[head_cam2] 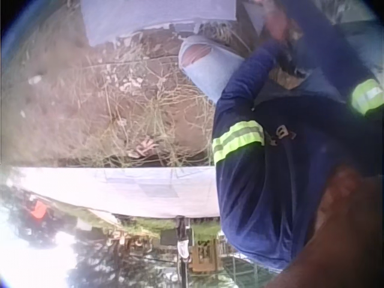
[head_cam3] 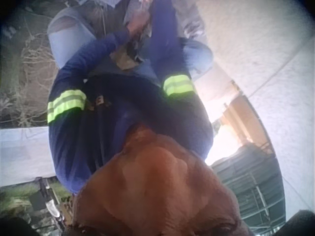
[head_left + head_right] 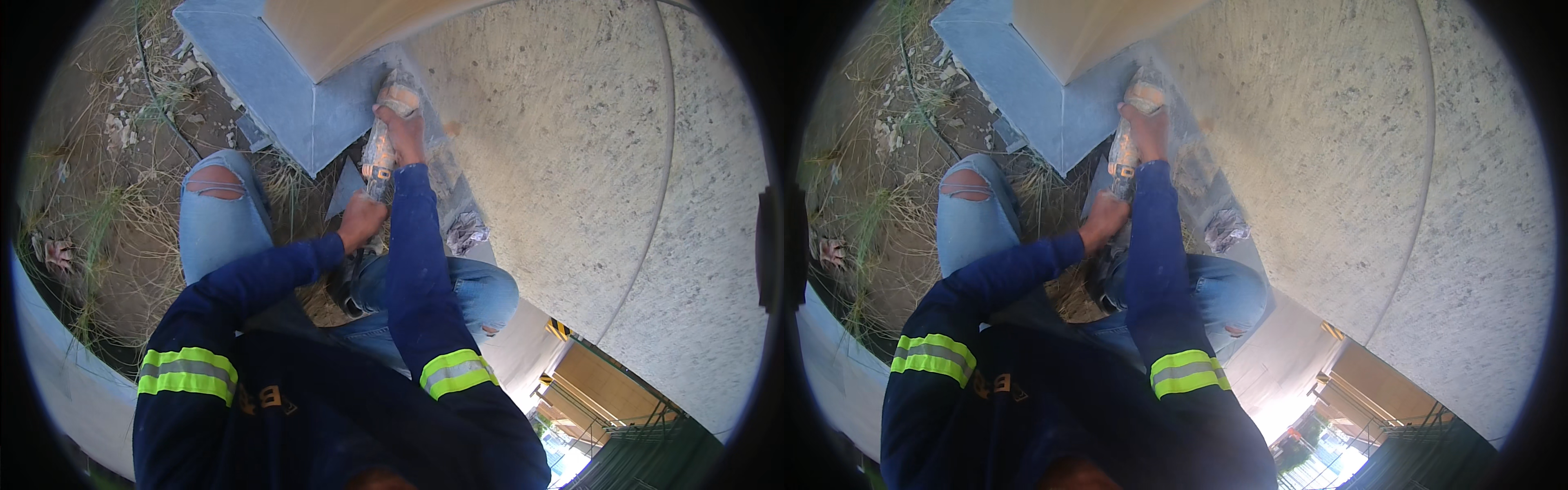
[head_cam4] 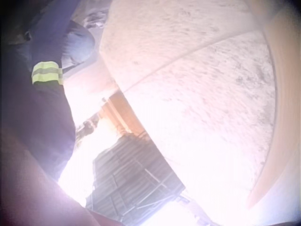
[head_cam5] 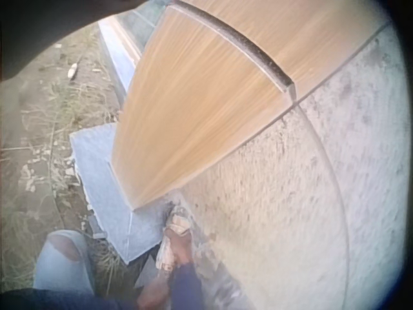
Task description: The person kneels on the ground and uses a handheld power grinder to abrade the surface of a concrete base at the corner of a structure. The person holds the tool with both hands and moves it along the edge where the concrete meets a vertical wall.
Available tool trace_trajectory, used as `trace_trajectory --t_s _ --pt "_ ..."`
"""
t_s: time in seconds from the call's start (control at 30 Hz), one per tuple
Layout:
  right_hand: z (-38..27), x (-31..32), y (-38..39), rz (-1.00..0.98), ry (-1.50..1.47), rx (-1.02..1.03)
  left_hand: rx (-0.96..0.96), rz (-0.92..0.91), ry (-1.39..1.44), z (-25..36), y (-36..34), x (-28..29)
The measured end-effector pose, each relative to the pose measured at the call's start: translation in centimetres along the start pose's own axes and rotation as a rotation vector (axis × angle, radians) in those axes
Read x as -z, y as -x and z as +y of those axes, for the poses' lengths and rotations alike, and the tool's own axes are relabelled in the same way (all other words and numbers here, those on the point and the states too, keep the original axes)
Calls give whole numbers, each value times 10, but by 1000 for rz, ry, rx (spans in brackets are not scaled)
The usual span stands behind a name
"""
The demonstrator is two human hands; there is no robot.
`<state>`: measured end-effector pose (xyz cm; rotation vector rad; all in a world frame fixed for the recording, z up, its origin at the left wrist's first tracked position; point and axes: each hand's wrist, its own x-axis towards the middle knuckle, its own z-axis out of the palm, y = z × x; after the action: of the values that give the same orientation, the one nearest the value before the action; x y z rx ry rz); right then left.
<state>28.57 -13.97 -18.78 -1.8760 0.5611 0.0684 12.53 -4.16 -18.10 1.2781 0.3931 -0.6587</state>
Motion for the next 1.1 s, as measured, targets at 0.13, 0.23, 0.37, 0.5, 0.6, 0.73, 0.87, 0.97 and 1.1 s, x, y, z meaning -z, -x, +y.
trace_trajectory --t_s 0.13,0.23,0.37,0.5,0.6,0.73,0.87,0.97,1.1 --pt "-14 -5 -13 10 65 -123 28 -80 115 -6 -22 4" --pt "6 3 -12 67 69 -16 100 -20 69 12 -2 -2" --pt "22 -1 -12 60 77 51 49 39 53 -2 1 -1" --pt "-4 -8 -11 11 19 -62 3 -39 105 -5 -15 3" --pt "-16 4 -13 -15 -27 -205 111 -14 -120 -3 -28 2" --pt "3 6 8 19 50 -17 38 -5 -24 -9 2 -6" --pt "-21 -10 16 -17 9 -51 58 -17 43 -14 -7 6" --pt "-22 -1 -3 23 -11 -115 120 -78 -48 3 -22 6" --pt "-7 9 3 20 50 -59 110 -26 -57 -17 -12 -10"
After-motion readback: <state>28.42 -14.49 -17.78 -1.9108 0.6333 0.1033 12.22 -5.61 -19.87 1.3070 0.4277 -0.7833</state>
